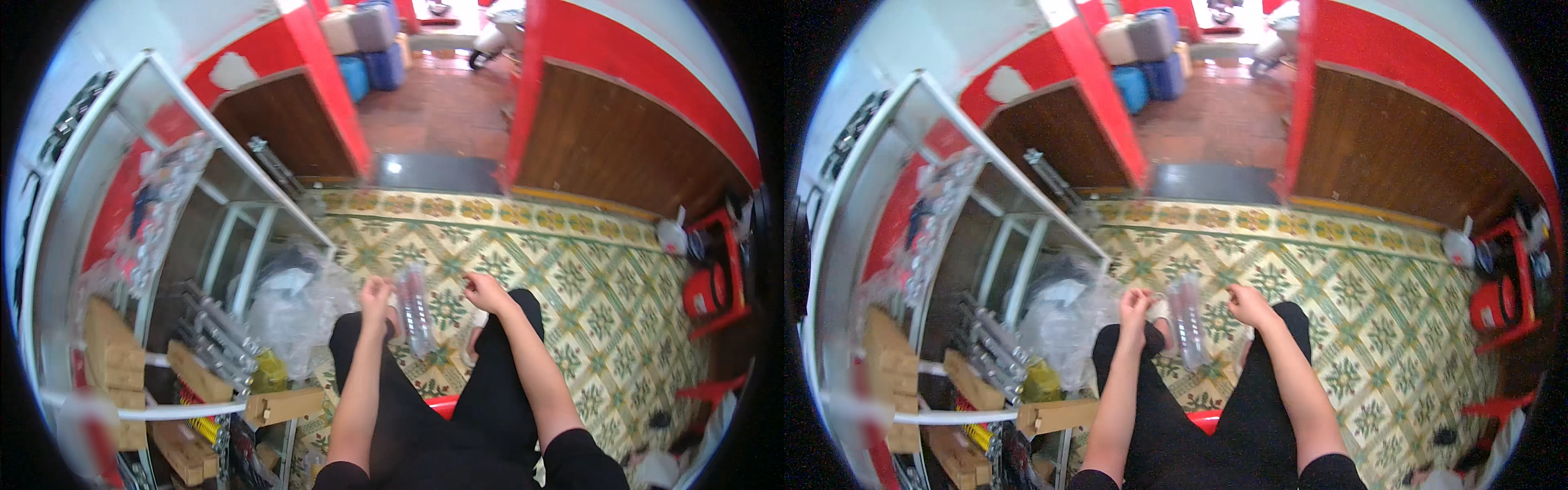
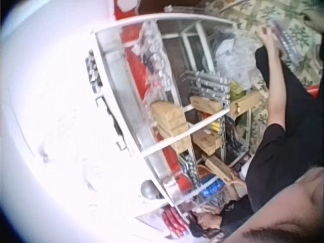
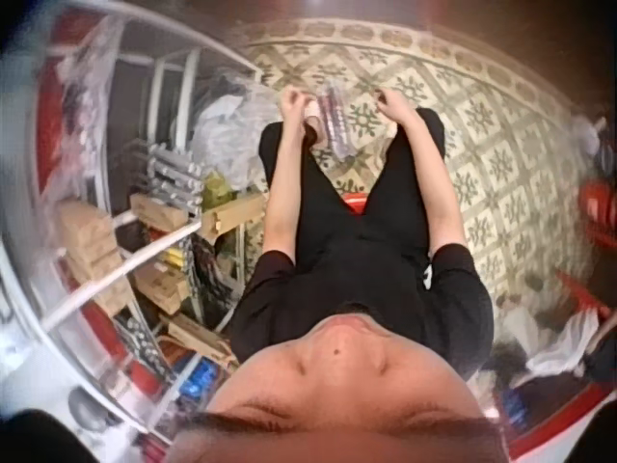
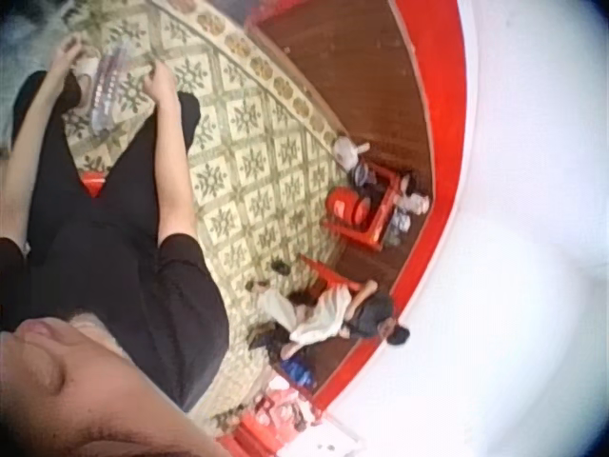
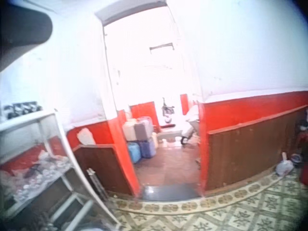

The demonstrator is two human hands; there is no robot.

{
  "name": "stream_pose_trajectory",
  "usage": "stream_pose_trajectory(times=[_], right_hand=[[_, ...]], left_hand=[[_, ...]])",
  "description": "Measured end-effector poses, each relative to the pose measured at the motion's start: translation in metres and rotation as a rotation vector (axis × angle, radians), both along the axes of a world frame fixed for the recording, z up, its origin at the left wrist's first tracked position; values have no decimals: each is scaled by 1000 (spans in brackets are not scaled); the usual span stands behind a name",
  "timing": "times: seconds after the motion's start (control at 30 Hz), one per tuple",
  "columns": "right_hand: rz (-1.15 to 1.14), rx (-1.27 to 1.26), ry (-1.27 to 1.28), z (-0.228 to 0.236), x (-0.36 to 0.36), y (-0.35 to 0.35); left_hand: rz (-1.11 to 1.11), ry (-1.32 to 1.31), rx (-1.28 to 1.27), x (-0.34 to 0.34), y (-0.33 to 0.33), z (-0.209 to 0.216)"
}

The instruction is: The person sits on a stool in a workshop and repeatedly picks up cardboard boxes from a glass display cabinet. They open the boxes and remove plastic-wrapped motorcycle suspension springs, placing the unwrapped items on the floor.

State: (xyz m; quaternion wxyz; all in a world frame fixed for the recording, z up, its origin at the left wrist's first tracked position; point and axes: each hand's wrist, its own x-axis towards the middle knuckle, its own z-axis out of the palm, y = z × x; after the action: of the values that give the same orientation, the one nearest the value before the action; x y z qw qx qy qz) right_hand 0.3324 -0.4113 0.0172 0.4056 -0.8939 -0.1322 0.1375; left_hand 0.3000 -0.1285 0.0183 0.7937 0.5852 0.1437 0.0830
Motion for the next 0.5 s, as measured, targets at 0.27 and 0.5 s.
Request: stream_pose_trajectory(times=[0.27,0.5], right_hand=[[107,-97,-67,-1,-2,26],[168,-212,32,-24,4,-4]], left_hand=[[-153,-93,226,-43,22,-31],[-236,4,116,-65,17,3]])
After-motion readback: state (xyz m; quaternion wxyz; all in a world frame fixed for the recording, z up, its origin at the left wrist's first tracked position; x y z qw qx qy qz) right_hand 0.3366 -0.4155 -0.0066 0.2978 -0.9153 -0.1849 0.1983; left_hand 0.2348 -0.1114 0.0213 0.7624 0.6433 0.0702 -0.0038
